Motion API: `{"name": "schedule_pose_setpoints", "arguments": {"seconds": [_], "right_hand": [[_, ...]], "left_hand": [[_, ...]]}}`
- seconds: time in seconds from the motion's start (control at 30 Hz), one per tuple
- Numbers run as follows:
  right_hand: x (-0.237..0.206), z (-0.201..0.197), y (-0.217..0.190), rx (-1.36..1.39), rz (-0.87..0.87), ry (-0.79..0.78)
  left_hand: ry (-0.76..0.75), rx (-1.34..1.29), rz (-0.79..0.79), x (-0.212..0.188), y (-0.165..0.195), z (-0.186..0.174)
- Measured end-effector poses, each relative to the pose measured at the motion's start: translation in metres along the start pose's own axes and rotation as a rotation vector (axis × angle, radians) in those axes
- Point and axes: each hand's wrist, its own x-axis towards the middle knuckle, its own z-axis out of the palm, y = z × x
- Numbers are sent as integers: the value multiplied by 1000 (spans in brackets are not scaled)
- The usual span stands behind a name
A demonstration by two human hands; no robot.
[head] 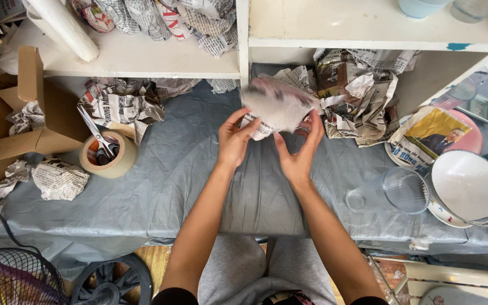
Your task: The person sits at a table covered with newspaper, tears and crumples newspaper sheets, and stuffs the crumpled paper into ceramic cups. They wrap cups in newspaper sheets and place the wrapped cups onto a white shelf unit.
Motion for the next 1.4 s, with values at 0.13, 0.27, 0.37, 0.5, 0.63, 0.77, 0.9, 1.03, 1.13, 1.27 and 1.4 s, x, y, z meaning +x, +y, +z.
{"name": "schedule_pose_setpoints", "arguments": {"seconds": [0.13,0.27,0.37,0.5,0.63,0.77,0.9,1.03,1.13,1.27,1.4], "right_hand": [[-4,-15,-3,203,-116,33],[-1,-26,12,390,142,149],[-4,-34,16,480,292,222],[-10,-39,4,629,321,157],[-16,-39,-17,577,612,-31],[-22,-38,-23,534,662,-190],[-35,-42,-9,534,689,-293],[-43,-59,8,834,799,-350],[-49,-81,0,1012,775,-373],[-64,-113,-41,663,396,-323],[-94,-127,-91,171,-72,-254]], "left_hand": [[-136,-1,-184,-1,10,-11],[-235,244,-277,-3,28,-11],[-254,632,-91,-12,39,7],[-329,1242,343,-56,54,41],[-288,1338,444,-119,65,60],[-259,1372,505,-161,54,55],[-66,1304,635,-181,36,26],[325,679,221,-204,23,3],[390,393,154,-219,34,-11],[462,359,75,-238,56,-10],[465,544,-20,-252,67,8]]}}
